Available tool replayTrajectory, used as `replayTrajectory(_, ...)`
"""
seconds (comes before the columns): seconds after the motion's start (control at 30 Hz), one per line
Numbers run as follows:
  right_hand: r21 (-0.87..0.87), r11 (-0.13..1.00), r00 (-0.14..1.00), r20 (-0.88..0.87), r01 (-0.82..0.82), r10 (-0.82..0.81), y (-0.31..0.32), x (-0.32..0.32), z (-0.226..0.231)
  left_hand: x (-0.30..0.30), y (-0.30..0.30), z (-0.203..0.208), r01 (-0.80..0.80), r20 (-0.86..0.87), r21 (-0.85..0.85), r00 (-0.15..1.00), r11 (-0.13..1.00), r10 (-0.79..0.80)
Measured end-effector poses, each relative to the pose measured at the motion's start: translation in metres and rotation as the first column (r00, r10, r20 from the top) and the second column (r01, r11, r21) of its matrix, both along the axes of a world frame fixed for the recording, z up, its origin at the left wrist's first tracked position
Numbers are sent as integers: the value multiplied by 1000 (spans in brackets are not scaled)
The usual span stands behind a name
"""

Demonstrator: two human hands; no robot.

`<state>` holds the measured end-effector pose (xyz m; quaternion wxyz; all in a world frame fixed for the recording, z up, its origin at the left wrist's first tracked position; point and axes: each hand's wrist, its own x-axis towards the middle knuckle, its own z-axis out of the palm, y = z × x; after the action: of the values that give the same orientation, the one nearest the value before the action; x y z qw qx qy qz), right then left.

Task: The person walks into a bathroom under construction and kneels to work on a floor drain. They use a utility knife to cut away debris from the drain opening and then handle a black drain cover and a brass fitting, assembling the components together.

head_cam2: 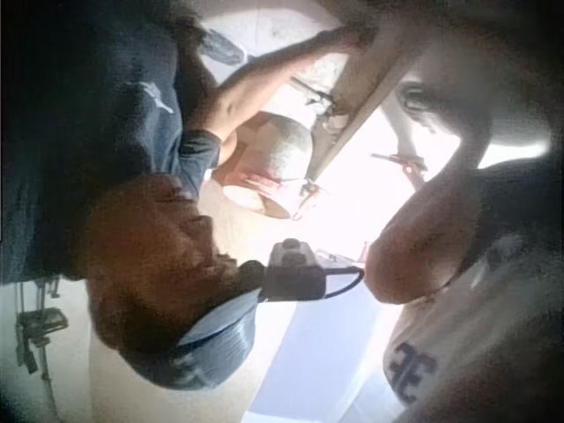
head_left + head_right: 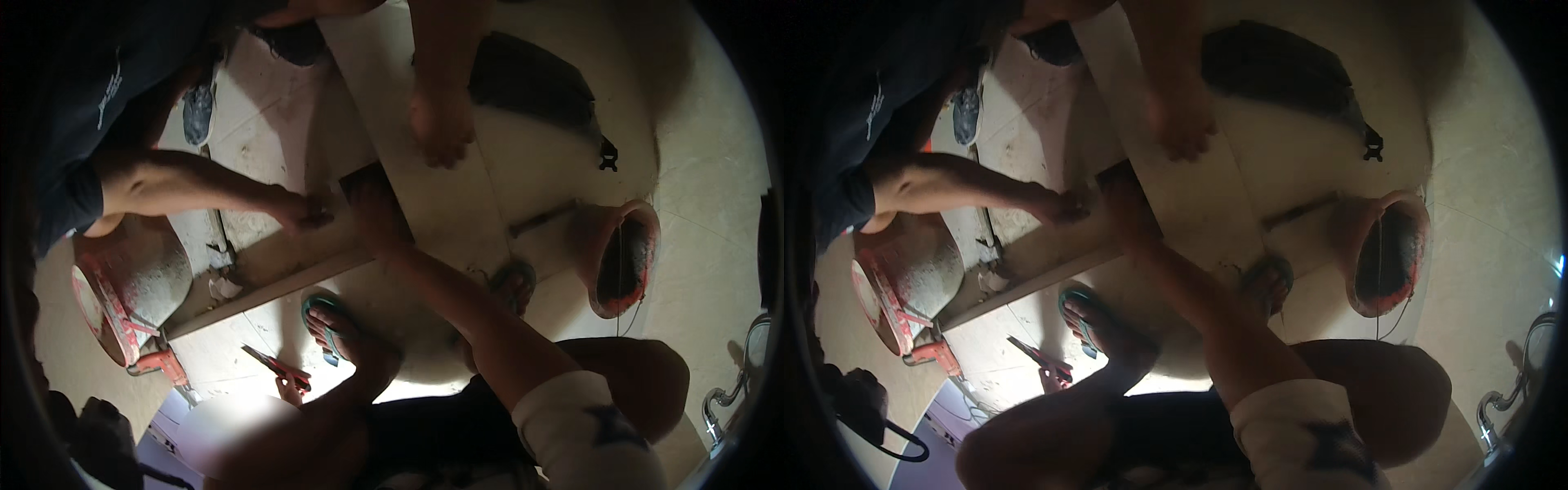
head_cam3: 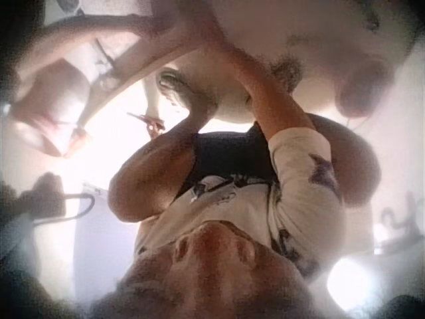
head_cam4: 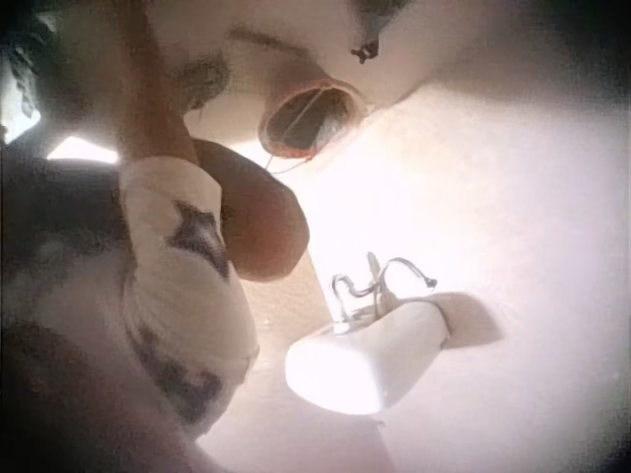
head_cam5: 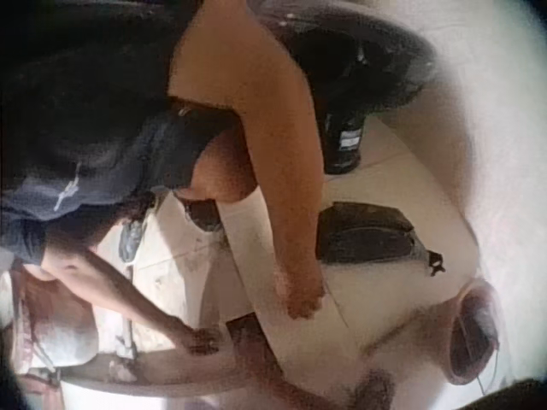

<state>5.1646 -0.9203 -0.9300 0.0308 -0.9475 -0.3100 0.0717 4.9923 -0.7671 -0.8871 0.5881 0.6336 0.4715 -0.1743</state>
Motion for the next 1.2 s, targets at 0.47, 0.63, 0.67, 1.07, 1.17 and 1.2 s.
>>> replayTrajectory(0.47,276,138,-96,-690,-951,717,-115,118,190,-203,25,157,430,-402,308,867,849,-293)
replayTrajectory(0.63,-134,256,270,-728,-957,630,-161,154,236,-99,19,147,582,-281,321,812,747,-512)
replayTrajectory(0.67,-54,278,263,-541,-959,799,-173,149,240,-89,12,145,680,-341,391,733,621,-588)
replayTrajectory(1.07,-392,309,496,-603,-866,625,-165,78,240,-93,-66,166,874,-387,373,451,311,-805)
replayTrajectory(1.17,-71,373,359,-485,-925,797,-191,90,192,-111,-89,137,836,-351,449,490,315,-798)
replayTrajectory(1.2,-78,464,419,-577,-883,701,-198,93,172,-120,-97,129,846,-321,418,478,331,-818)
